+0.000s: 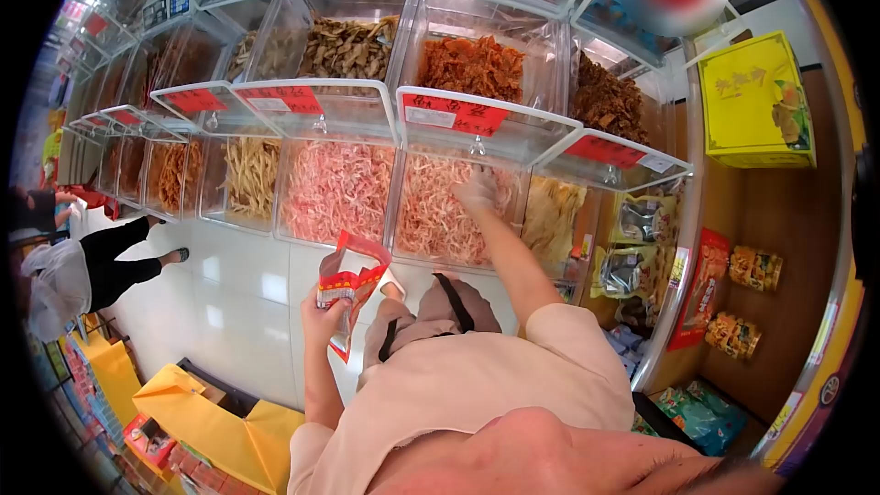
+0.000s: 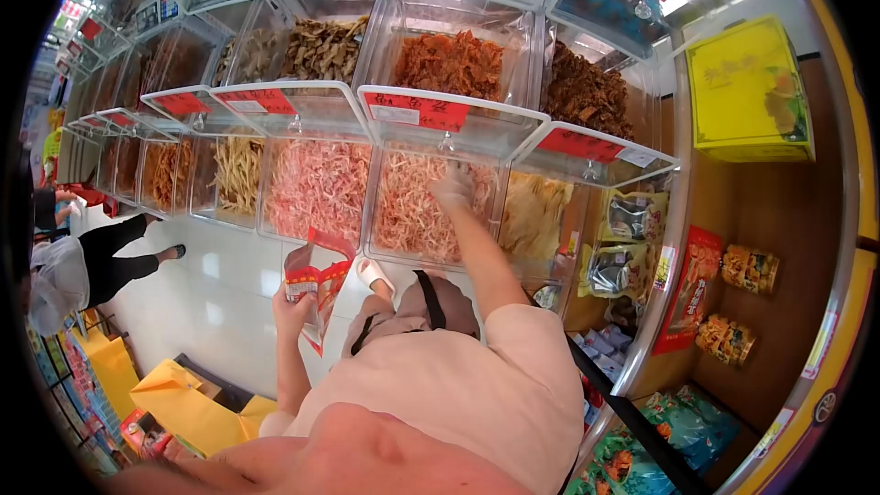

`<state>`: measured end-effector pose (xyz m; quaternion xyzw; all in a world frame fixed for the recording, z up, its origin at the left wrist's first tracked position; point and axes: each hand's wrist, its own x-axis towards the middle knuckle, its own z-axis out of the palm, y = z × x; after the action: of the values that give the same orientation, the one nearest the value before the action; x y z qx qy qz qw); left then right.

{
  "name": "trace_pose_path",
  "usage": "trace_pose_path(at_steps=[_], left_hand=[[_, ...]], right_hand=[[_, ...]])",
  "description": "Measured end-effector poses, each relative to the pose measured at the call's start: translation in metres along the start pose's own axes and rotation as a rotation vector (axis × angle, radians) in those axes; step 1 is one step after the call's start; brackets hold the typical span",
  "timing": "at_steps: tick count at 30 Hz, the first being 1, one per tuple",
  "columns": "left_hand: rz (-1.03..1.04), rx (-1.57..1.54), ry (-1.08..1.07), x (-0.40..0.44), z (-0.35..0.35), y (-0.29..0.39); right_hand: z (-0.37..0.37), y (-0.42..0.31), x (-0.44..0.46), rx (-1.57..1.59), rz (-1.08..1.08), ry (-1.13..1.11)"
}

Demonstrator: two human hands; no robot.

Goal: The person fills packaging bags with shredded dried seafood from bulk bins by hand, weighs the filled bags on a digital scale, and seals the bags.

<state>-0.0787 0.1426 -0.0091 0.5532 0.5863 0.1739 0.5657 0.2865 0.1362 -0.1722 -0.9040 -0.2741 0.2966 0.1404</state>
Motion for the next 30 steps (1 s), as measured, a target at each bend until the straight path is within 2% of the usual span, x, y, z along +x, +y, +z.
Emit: trace_pose_path(at_steps=[4,6,9,13,16,18,25,30], left_hand=[[0.054,0.039,0.003,0.004,0.0,0.0],[0.063,0.08,-0.007,0.002,-0.002,0.001],[0.083,0.039,-0.006,0.002,-0.008,-0.004],[0.058,0.007,-0.012,-0.003,-0.011,-0.001],[0.078,0.009,-0.01,-0.008,-0.02,-0.005],[0.093,0.006,-0.005,-0.009,-0.022,-0.01],[0.112,0.061,-0.013,-0.005,-0.032,-0.005],[0.132,0.016,-0.043,0.001,-0.034,-0.006]], right_hand=[[0.021,0.017,0.004,-0.065,0.012,-0.043],[0.02,0.023,-0.007,-0.142,-0.057,-0.02],[-0.007,0.011,-0.032,-0.19,-0.06,-0.05],[0.005,0.003,-0.018,-0.206,-0.007,-0.011],[0.028,0.017,0.001,-0.088,0.067,-0.074],[0.043,0.031,0.007,-0.049,0.029,0.022],[0.02,0.03,-0.015,-0.039,0.113,0.036],[-0.015,-0.003,-0.062,0.084,0.006,0.148]])
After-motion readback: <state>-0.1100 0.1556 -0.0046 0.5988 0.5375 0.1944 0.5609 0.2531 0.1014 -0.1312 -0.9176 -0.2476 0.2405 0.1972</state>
